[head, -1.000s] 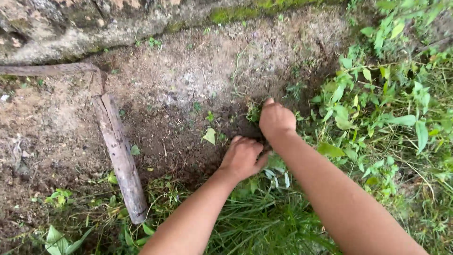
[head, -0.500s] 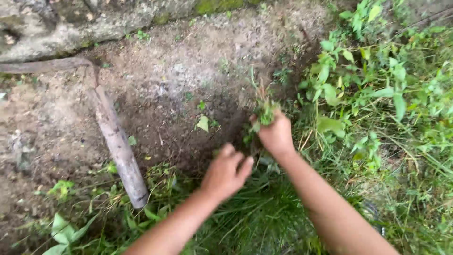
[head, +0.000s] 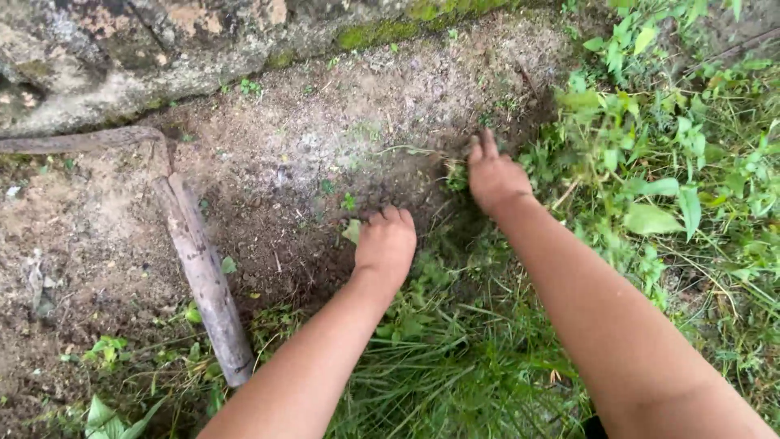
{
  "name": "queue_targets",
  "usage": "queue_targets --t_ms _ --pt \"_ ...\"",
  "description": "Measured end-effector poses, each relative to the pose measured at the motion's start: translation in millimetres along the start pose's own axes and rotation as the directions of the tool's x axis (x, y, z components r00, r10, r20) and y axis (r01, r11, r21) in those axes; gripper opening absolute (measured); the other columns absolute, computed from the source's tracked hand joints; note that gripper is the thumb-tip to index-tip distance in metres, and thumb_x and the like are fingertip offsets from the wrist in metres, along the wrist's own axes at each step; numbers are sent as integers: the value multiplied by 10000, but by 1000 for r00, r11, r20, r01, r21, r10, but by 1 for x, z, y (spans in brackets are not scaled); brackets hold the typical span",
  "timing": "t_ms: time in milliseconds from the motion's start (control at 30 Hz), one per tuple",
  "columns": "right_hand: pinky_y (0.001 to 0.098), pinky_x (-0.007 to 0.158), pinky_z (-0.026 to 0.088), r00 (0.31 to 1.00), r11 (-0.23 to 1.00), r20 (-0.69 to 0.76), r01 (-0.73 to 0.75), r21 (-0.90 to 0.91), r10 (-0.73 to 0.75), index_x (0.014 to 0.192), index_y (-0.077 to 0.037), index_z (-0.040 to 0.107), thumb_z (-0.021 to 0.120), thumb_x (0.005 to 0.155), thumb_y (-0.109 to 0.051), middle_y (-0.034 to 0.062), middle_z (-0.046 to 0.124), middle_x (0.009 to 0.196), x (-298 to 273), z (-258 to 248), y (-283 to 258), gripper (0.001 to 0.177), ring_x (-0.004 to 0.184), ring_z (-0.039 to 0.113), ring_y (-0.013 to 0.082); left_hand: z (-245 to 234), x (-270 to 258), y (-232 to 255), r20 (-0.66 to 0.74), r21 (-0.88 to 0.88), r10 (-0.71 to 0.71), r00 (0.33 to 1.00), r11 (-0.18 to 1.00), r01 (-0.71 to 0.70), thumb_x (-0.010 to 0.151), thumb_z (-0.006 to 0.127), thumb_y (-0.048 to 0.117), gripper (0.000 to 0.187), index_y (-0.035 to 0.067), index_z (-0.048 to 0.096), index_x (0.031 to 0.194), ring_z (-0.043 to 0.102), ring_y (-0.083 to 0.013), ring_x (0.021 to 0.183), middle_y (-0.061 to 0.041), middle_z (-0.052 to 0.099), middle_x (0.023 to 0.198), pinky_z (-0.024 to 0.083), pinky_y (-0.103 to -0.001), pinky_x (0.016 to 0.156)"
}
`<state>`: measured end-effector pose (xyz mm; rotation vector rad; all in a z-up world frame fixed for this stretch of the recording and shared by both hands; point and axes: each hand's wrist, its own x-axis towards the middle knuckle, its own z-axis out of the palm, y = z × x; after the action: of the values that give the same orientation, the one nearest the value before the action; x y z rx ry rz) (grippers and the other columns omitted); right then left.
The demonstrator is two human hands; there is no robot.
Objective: Weeding a garden bed along a brick wall using hands and a small hand hoe.
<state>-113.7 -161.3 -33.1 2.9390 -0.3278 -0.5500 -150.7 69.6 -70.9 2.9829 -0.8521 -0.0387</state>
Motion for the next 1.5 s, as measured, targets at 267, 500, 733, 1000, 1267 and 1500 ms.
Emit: queue_targets --t_ms 267,500,733,1000,1267,1500 --pt "451 899 590 997 976 52 -68 209 58 1206 -54 636 573 936 -168 213 691 1146 -17 -23 12 300 1029 705 360 -59 5 26 88 -240 210 974 953 -183 818 699 190 389 20 630 1161 535 -324 1142 -132 574 1192 477 -506 932" --pt "393 911 601 893 877 24 436 201 -449 1076 -56 662 738 640 -102 152 689 1154 -108 25 -2 445 972 703 296 -6 -24 22 292 -334 473 831 865 -375 799 714 120 21 134 699 793 472 -292 1332 -147 528 1363 378 -503 1185" --pt "418 781 609 801 863 -353 504 -37 -483 1277 -16 505 618 649 45 195 478 1560 -78 28 -37 641 947 682 332 -9 -9 38 157 -197 249 956 956 -216 813 673 72 421 -130 598 1175 596 -312 1080 -257 526 1261 586 -452 829" --pt "363 651 652 999 991 20 -26 -134 29 1189 5 584 620 911 -195 180 720 1092 -50 27 -46 344 842 743 257 3 10 75 287 -101 -184 940 970 221 903 669 173 242 -54 693 985 644 -263 857 -150 632 958 578 -390 677" --pt "389 750 621 917 910 93 367 193 -389 994 -64 701 647 824 -202 184 740 952 -126 43 -26 225 795 735 290 23 -34 51 544 -68 67 836 997 -36 1052 550 92 180 -3 640 928 632 -169 733 -116 638 887 587 -330 619" --pt "412 725 617 940 920 -64 342 194 -336 1160 -97 642 661 849 -176 88 619 1270 -121 -2 -47 321 832 713 268 -41 -51 19 571 -512 368 734 859 -33 1001 518 181 238 58 637 836 623 -227 761 -110 625 859 537 -396 755"
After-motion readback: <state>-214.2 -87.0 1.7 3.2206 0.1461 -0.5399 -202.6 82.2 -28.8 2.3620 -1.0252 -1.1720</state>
